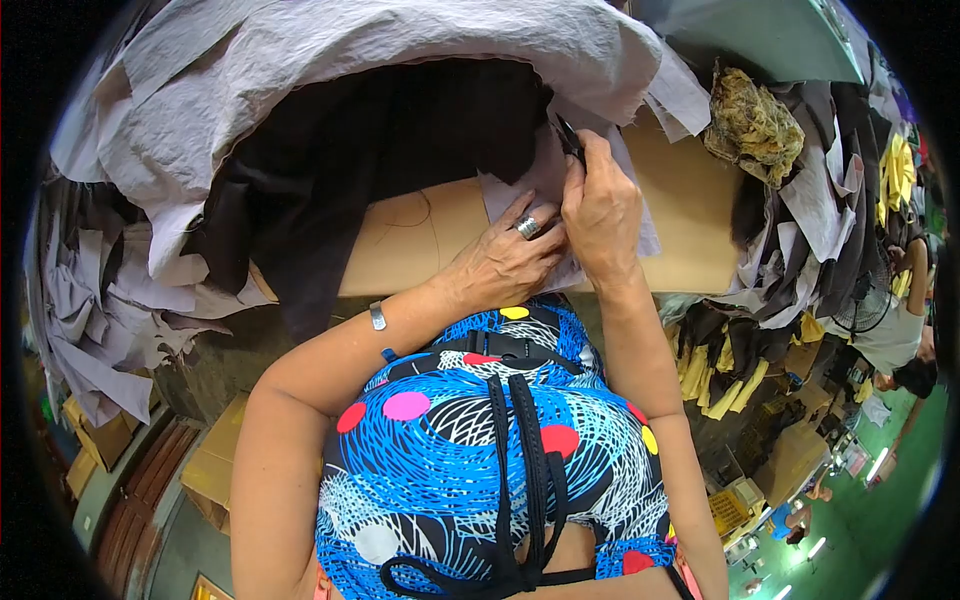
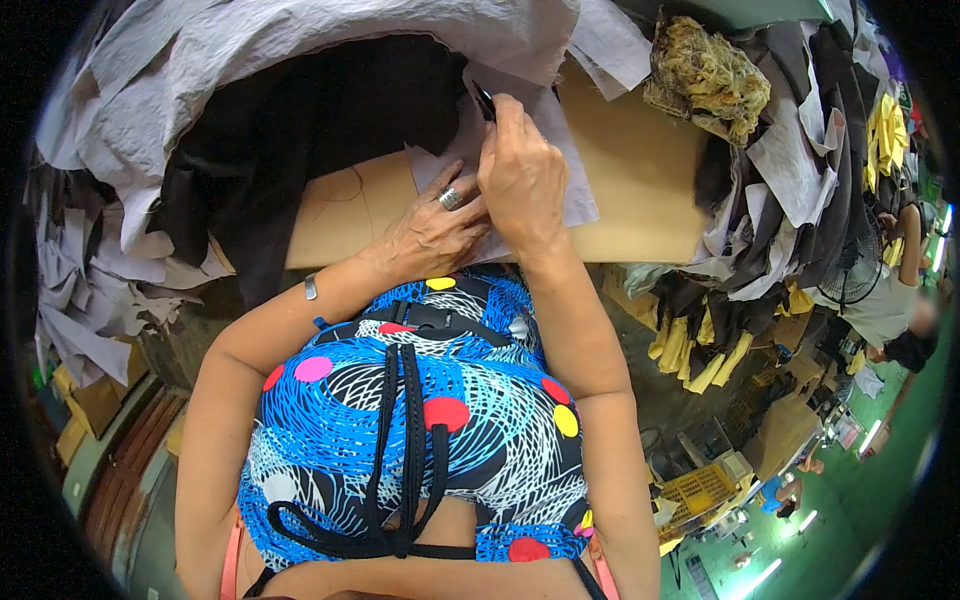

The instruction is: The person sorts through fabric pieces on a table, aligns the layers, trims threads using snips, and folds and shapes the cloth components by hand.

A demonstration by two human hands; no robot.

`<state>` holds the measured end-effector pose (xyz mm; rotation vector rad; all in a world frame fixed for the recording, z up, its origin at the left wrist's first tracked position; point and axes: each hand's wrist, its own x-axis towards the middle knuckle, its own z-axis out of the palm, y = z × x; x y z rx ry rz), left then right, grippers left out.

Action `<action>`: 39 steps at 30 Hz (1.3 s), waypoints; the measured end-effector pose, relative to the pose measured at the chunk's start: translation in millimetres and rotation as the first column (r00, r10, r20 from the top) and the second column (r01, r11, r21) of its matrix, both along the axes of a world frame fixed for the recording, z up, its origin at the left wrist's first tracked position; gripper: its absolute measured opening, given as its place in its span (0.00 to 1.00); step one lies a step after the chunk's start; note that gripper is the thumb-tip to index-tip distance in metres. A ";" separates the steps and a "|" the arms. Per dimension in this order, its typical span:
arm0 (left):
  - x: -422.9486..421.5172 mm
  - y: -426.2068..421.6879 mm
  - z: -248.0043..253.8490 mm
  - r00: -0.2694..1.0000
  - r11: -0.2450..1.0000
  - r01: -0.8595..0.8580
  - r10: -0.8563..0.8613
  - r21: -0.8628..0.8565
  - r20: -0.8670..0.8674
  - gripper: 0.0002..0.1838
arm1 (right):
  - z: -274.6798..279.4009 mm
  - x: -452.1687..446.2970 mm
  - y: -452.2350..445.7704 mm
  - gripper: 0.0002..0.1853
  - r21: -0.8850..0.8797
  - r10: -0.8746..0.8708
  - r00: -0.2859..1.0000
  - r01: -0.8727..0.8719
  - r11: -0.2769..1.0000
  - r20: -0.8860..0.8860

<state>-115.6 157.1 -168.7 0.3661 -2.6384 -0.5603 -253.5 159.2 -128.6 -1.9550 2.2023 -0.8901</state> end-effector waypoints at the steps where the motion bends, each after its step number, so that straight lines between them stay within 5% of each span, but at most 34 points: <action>1: 0.6 -0.3 0.5 1.000 1.000 0.006 -0.006 0.015 0.014 0.15 | 0.0 -0.4 -1.4 0.13 -0.002 0.003 1.000 -0.003 1.000 -0.002; 14: 0.4 2.3 -2.4 1.000 0.999 0.016 -0.017 -0.044 -0.021 0.17 | 21.9 2.2 -12.9 0.12 -0.034 -0.009 0.998 0.011 0.999 0.063; 17: 1.4 5.3 -9.0 0.999 0.994 0.039 -0.039 0.104 0.000 0.18 | 26.0 1.6 -10.8 0.13 -0.108 0.032 0.999 -0.029 0.994 0.023; 26: 0.5 6.3 -6.7 0.998 0.998 0.059 -0.059 -0.011 0.034 0.19 | 32.2 1.8 -5.8 0.12 -0.117 0.017 1.000 -0.015 0.993 0.020; 29: 0.2 -2.7 -7.0 0.994 0.994 0.093 -0.090 0.062 -0.062 0.19 | 27.3 2.7 -3.6 0.12 -0.124 -0.001 1.000 0.001 0.992 0.000; 32: 11.1 -9.9 16.0 0.991 0.971 -0.070 0.093 0.227 -0.092 0.18 | 22.8 1.2 -5.2 0.13 -0.161 0.000 1.000 0.004 0.987 0.020; 33: 9.8 -15.2 20.4 0.978 0.982 -0.128 0.147 0.136 -0.145 0.20 | 22.5 0.9 -5.7 0.13 -0.159 0.004 1.000 -0.001 0.987 0.022; 37: 4.0 -23.9 -3.5 0.980 0.979 -0.198 0.198 -0.041 0.018 0.20 | 22.0 -0.9 -10.6 0.14 -0.162 0.035 0.999 -0.029 0.986 0.036; 39: 4.0 -22.6 -9.1 0.978 0.985 -0.174 0.172 0.009 0.121 0.18 | 27.0 -2.4 -11.6 0.13 -0.134 0.031 0.997 -0.022 0.991 0.068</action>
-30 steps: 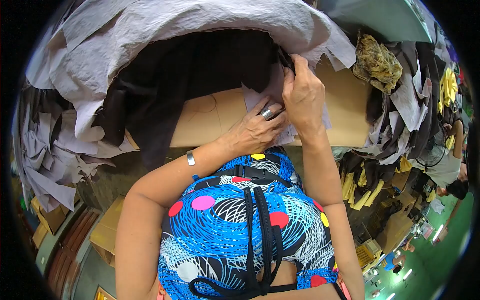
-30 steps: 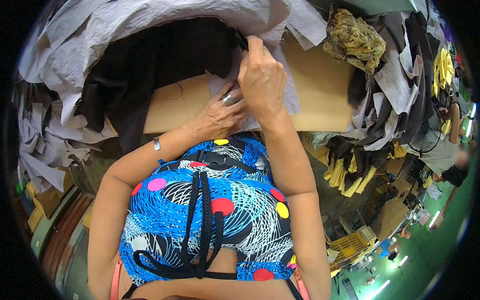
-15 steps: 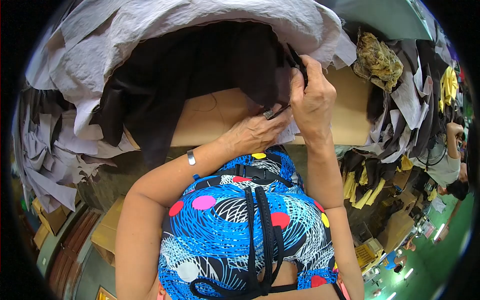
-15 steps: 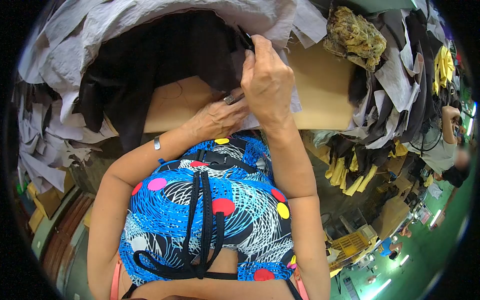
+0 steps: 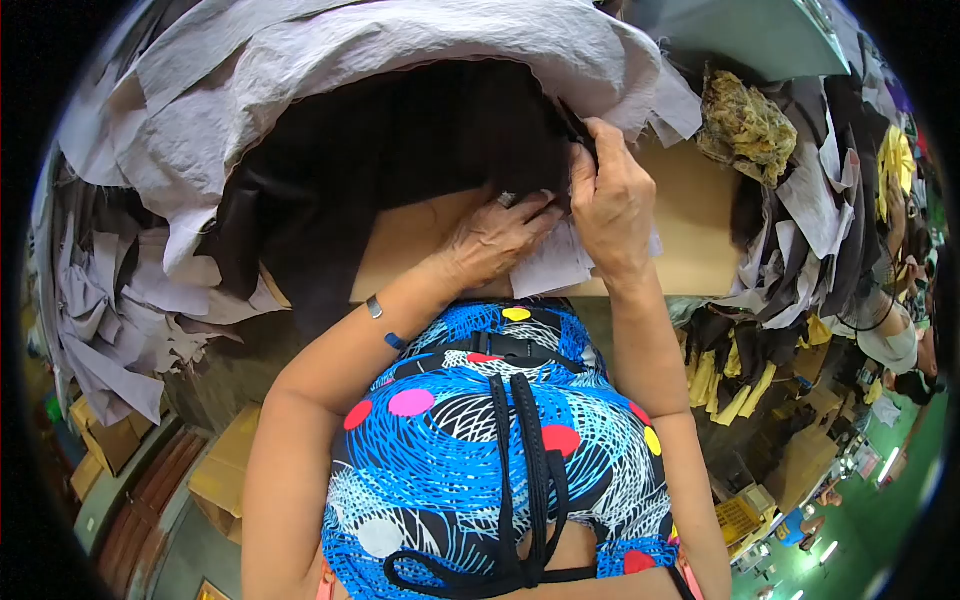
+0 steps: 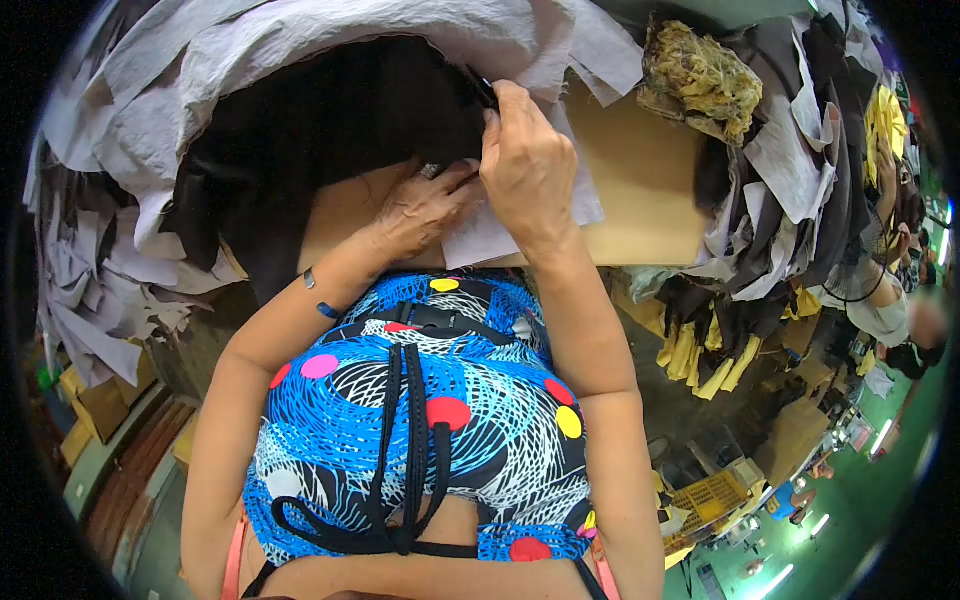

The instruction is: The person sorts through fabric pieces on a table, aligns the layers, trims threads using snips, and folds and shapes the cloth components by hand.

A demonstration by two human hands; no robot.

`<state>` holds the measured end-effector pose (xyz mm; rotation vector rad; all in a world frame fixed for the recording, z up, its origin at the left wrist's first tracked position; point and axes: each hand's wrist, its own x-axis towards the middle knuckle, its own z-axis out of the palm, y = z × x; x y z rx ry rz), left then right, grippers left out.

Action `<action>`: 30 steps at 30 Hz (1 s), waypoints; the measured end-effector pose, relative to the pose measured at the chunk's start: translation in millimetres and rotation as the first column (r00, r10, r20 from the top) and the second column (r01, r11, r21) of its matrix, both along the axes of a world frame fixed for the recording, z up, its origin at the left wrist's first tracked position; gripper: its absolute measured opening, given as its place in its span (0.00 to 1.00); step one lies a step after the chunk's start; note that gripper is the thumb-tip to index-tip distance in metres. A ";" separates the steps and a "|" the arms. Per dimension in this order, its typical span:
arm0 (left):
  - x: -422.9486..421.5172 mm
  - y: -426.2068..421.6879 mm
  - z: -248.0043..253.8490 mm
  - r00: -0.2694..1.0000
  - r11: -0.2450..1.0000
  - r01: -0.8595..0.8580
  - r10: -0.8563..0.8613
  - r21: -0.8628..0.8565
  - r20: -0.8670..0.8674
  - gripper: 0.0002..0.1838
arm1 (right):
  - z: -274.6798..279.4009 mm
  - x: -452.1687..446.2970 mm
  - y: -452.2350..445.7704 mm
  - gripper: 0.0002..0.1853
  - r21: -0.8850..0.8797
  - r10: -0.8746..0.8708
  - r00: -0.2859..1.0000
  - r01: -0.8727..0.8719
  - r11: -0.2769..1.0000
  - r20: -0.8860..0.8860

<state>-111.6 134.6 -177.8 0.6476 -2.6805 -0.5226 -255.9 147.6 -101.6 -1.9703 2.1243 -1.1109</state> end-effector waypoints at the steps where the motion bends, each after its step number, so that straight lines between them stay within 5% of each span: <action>1: 0.0 2.0 -2.5 0.999 0.999 0.008 -0.010 0.039 0.045 0.18 | 3.2 -0.1 0.9 0.12 0.019 0.001 1.000 -0.001 1.000 0.015; 4: -0.1 2.3 -13.5 0.992 0.968 0.125 -0.114 -0.220 0.062 0.17 | 14.2 2.5 5.2 0.11 -0.050 -0.062 0.994 0.066 0.997 0.086; 7: -2.0 2.9 2.3 0.995 0.997 -0.001 0.009 -0.080 0.097 0.17 | 34.8 -5.2 5.0 0.11 -0.149 -0.056 0.985 0.081 0.986 0.161; 8: -2.2 2.0 1.8 0.997 0.995 -0.001 0.008 -0.103 0.073 0.17 | 38.0 -8.8 7.2 0.11 -0.045 -0.077 0.983 0.086 0.995 0.169; 12: -1.0 -1.5 0.0 0.999 0.993 0.004 -0.009 -0.116 -0.040 0.17 | 7.8 -28.9 28.9 0.09 -0.015 -0.098 0.995 0.098 0.995 0.001; 18: 3.1 -14.1 8.3 0.971 0.999 -0.001 0.010 0.039 -0.239 0.20 | -46.4 -82.0 69.5 0.12 0.282 -0.281 0.922 0.353 0.892 -0.266; 21: 0.4 -29.6 26.7 0.962 1.000 -0.016 0.018 0.011 -0.274 0.18 | -44.3 -100.6 64.9 0.16 0.270 -0.230 0.857 0.383 0.883 -0.461; 23: -2.6 -43.8 36.2 0.932 0.997 -0.069 0.050 -0.041 -0.359 0.17 | -37.0 -97.9 58.6 0.16 0.126 -0.276 0.856 0.362 0.924 -0.436; 24: -1.7 -48.2 39.7 0.940 0.995 -0.099 0.084 -0.030 -0.331 0.17 | -32.8 -93.4 53.9 0.17 0.052 -0.295 0.858 0.347 0.936 -0.421; 28: -1.7 -67.3 32.1 0.971 0.968 -0.234 0.228 -0.087 -0.078 0.21 | -27.4 -55.9 35.4 0.18 0.209 -0.175 0.887 0.286 0.935 -0.427; 30: 5.4 -71.8 11.1 0.928 0.931 -0.364 0.360 -0.026 -0.094 0.24 | -31.3 -43.9 30.0 0.19 0.286 -0.180 0.909 0.299 0.910 -0.376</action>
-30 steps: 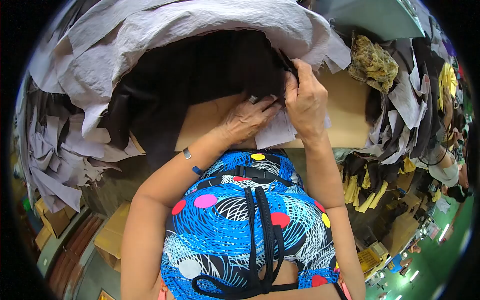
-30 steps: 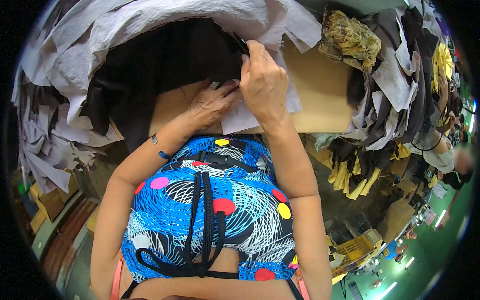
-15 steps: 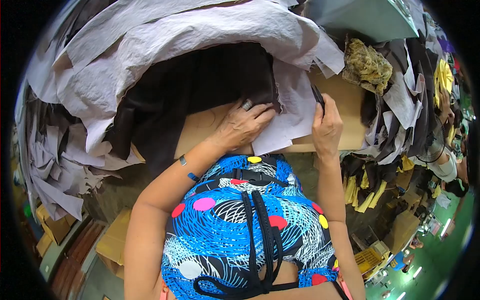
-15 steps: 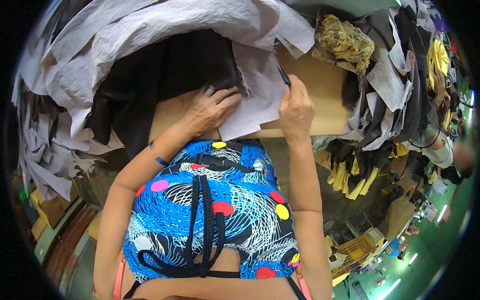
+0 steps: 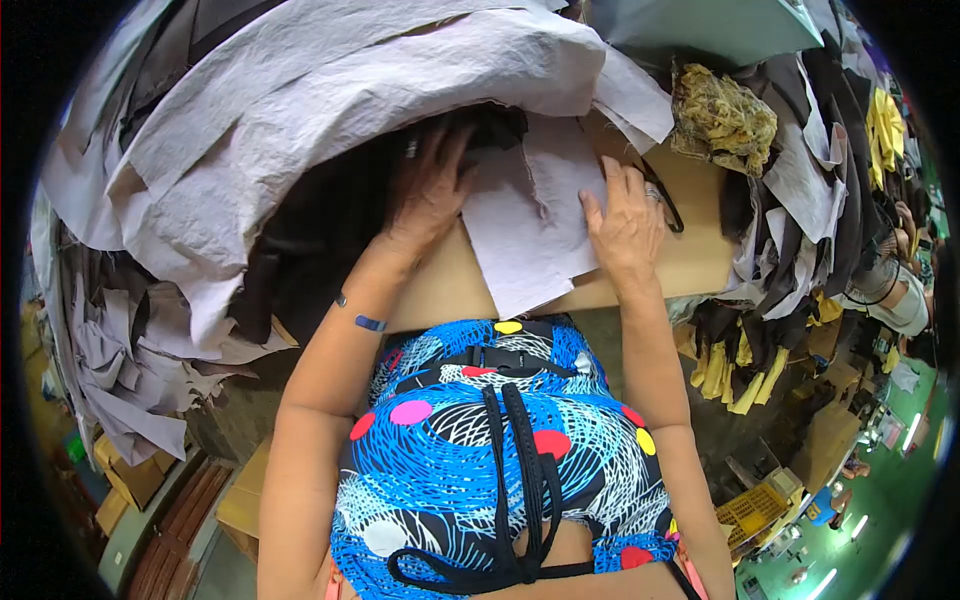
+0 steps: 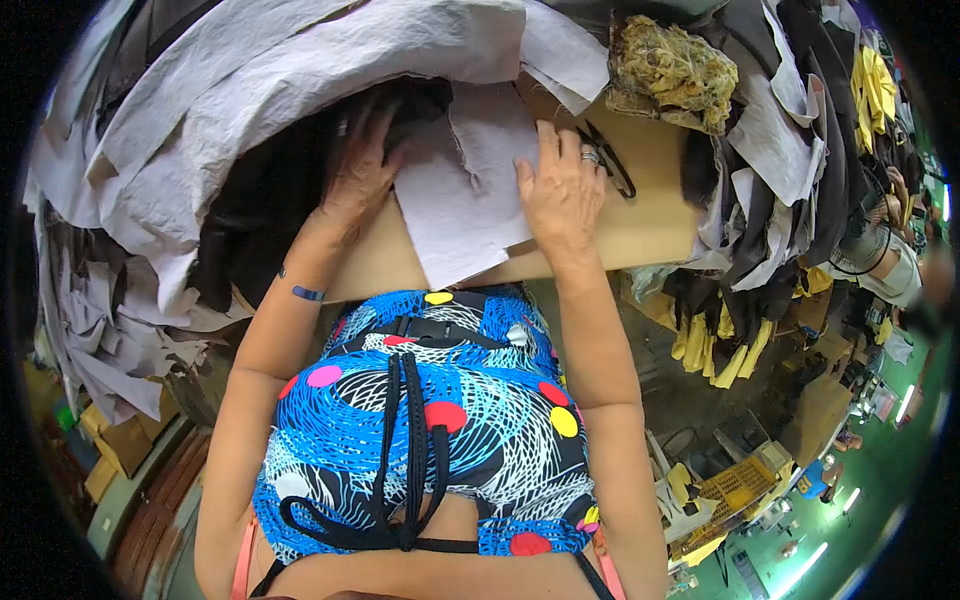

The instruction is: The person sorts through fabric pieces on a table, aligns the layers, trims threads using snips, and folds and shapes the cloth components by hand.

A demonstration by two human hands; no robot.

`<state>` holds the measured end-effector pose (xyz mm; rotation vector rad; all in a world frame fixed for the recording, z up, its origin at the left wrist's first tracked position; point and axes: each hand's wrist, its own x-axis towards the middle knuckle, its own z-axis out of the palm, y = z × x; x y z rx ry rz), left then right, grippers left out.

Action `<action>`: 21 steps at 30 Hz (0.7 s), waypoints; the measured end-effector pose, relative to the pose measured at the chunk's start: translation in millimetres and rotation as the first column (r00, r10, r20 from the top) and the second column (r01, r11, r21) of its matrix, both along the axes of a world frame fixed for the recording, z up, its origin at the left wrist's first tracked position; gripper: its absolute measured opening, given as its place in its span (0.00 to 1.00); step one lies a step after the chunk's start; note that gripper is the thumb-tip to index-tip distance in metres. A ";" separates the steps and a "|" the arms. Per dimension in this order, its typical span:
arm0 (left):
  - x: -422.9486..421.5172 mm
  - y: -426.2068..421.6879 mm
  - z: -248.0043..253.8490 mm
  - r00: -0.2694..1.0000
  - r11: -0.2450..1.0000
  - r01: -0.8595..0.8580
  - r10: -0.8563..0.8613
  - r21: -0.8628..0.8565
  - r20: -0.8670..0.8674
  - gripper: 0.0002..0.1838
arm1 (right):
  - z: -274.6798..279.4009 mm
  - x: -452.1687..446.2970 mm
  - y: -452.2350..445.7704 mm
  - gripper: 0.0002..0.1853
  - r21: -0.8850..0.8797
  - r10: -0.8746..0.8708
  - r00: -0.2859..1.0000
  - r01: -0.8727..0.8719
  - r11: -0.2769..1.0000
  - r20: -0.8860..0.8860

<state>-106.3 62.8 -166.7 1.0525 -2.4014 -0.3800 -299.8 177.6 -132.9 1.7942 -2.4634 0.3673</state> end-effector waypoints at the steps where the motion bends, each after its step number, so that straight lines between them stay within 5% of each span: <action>1: 4.8 -3.7 -7.3 0.998 0.997 -0.068 0.068 0.026 -0.015 0.25 | -2.4 4.4 -3.3 0.19 0.030 -0.016 0.999 0.015 0.999 0.035; 5: 26.4 -17.8 -8.5 0.989 1.000 0.005 -0.002 -0.021 0.147 0.25 | -21.3 16.0 -4.9 0.22 0.014 0.088 0.994 -0.089 0.996 0.057; 9: 52.6 -42.0 -17.7 0.979 0.993 -0.047 0.024 0.108 0.204 0.23 | -29.2 -0.4 -1.1 0.23 -0.059 0.142 0.983 -0.136 0.989 0.113; 10: 64.1 -55.7 -37.4 0.976 0.989 -0.024 0.055 -0.147 0.210 0.22 | -28.2 -5.8 0.0 0.23 -0.052 0.132 0.986 -0.127 0.991 0.100; 12: 84.2 -79.5 -43.1 0.967 0.969 -0.055 0.112 -0.241 0.230 0.22 | -26.0 -15.9 1.1 0.23 -0.042 0.129 0.989 -0.126 0.991 0.076; 21: 137.7 -131.3 -20.9 0.954 0.984 -0.100 0.136 -0.146 0.266 0.21 | -32.0 1.7 -8.7 0.18 -0.133 0.210 0.976 -0.216 0.967 -0.057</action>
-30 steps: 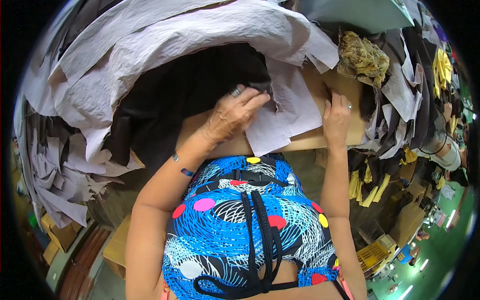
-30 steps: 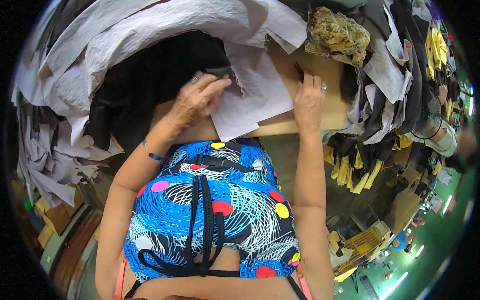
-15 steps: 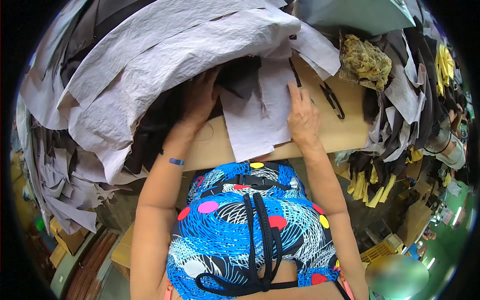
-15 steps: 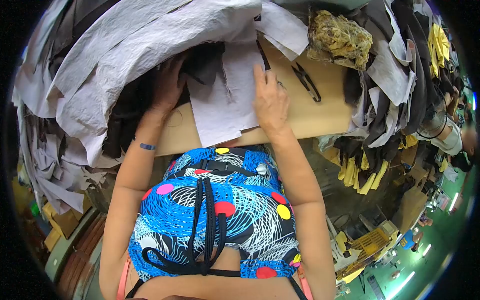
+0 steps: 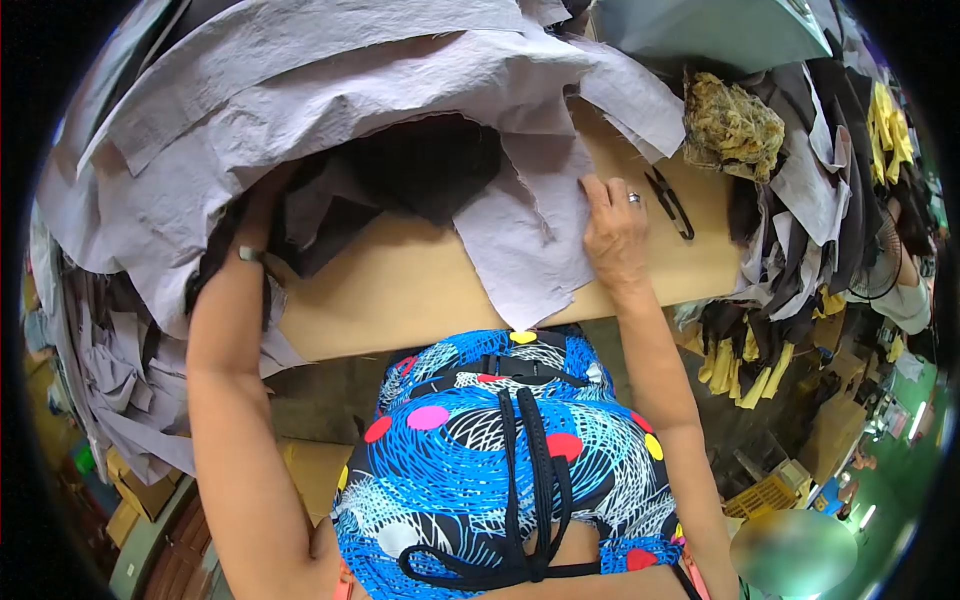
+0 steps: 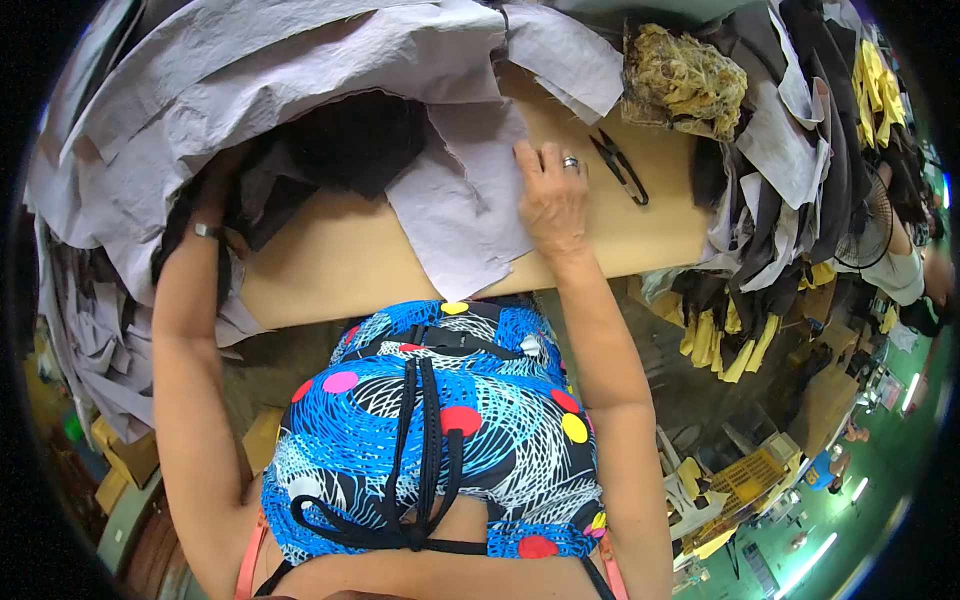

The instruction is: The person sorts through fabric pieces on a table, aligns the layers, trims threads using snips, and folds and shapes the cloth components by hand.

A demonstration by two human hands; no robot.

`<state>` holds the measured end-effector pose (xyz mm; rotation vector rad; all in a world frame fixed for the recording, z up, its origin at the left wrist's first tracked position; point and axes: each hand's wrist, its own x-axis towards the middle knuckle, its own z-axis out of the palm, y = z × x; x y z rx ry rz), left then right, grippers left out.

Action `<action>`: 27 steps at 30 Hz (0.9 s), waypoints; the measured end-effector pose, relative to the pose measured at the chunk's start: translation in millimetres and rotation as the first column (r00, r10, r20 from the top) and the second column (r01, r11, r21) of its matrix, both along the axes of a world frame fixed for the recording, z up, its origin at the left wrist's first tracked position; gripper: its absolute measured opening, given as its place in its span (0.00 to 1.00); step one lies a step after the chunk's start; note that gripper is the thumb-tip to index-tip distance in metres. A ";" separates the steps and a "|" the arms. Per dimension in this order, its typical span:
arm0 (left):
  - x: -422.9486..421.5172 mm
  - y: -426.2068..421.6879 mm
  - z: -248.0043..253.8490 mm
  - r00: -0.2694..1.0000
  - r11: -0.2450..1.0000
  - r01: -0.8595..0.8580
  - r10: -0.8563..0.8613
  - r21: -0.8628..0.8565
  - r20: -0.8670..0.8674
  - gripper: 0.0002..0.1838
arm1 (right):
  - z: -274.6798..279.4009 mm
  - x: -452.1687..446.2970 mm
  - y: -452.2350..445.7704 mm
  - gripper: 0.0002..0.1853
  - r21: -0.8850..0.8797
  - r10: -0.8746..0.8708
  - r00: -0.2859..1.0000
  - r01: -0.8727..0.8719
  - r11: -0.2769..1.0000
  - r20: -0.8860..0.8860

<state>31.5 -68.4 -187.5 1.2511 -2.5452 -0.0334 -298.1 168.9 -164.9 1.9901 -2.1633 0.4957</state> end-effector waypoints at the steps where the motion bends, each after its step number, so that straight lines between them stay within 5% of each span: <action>1: 0.2 3.5 2.6 0.999 1.000 -0.002 0.002 -0.022 -0.033 0.21 | -1.0 1.9 0.7 0.17 -0.028 0.000 1.000 0.000 1.000 0.012; 4: -13.8 37.9 20.2 0.999 0.998 -0.022 0.024 0.063 -0.027 0.21 | -2.6 1.8 1.7 0.16 -0.076 -0.008 0.999 0.011 0.997 0.044; 6: -35.4 64.5 40.7 0.949 0.965 -0.079 -0.004 0.251 0.315 0.23 | -4.5 0.5 2.0 0.16 -0.092 -0.003 0.998 0.008 0.996 0.060; 8: -47.5 94.8 57.1 0.968 0.896 0.249 -0.215 0.367 -0.132 0.25 | -7.0 1.2 0.4 0.17 -0.112 0.007 0.998 0.001 0.994 0.069; 11: -66.8 108.9 44.3 0.962 0.941 0.242 -0.200 0.236 -0.188 0.24 | -5.5 2.5 1.3 0.17 -0.082 0.004 0.997 0.002 0.997 0.078; 14: -87.9 108.8 41.4 0.981 0.928 0.151 -0.182 0.340 0.063 0.22 | -6.8 -17.0 17.3 0.18 -0.062 0.009 0.990 0.000 0.998 0.143; 15: -88.2 98.3 28.7 0.972 0.952 0.212 -0.228 0.222 0.051 0.21 | -6.8 -17.7 17.4 0.18 -0.062 0.004 0.989 0.006 0.998 0.151; 18: -90.2 78.8 39.4 0.971 0.860 0.223 -0.239 0.459 -0.023 0.20 | -6.2 -16.4 16.0 0.18 -0.063 0.009 0.983 0.003 0.998 0.183; 19: -88.2 75.7 51.8 0.922 0.909 0.285 -0.347 0.305 0.174 0.19 | -6.9 -16.5 15.7 0.17 -0.063 0.012 0.981 0.000 0.998 0.193; 22: -67.5 64.1 63.9 0.989 0.979 0.141 -0.145 0.145 0.023 0.20 | -4.9 -13.2 12.2 0.16 -0.046 0.022 0.981 -0.013 0.999 0.194; 27: -29.4 37.9 71.9 0.993 0.990 -0.035 0.050 -0.136 0.109 0.20 | -2.1 -1.0 2.3 0.15 -0.021 0.042 0.974 -0.038 0.999 0.221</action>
